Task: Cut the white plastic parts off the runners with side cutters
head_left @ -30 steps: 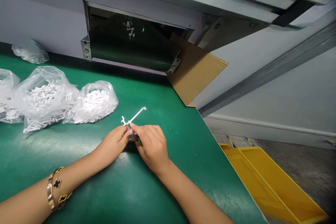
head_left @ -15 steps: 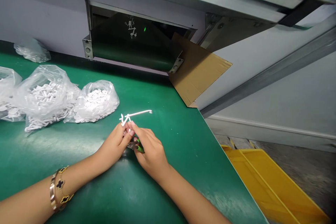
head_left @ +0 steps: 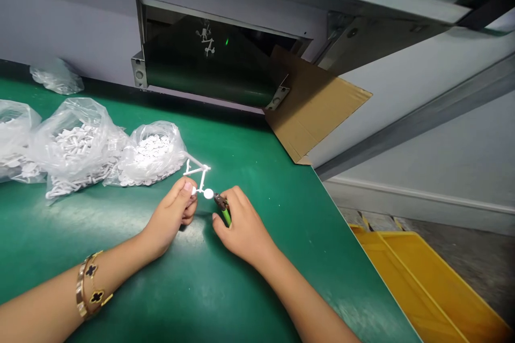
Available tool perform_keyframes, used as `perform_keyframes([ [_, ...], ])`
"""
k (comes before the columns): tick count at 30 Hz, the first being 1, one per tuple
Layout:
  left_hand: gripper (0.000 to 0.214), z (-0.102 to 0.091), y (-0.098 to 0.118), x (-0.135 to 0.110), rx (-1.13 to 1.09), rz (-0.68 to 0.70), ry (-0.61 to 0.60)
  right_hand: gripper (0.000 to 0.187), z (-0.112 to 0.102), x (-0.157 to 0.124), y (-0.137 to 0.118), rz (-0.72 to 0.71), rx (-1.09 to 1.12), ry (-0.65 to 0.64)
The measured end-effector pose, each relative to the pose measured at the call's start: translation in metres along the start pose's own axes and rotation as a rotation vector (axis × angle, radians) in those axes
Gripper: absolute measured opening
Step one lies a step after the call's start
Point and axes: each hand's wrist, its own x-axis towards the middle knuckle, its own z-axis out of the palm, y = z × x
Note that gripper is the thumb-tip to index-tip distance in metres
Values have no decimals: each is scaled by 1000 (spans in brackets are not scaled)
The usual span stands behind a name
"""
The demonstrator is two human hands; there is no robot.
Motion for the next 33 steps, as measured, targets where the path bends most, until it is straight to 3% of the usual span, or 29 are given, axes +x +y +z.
perform_keyframes([
  [3,29,0,2,0,-48,-10,-9,14,3,-1,0,3,-71,-91],
  [8,30,-1,3,0,-93,-31,-50,17,0,0,2,60,-175,-127],
  [16,30,-3,-5,-2,75,-109,-179,14,-1,-3,-4,-126,-144,-112],
  [33,31,-3,-2,0,114,-130,-211,3,-5,-5,-3,-168,-245,-73],
])
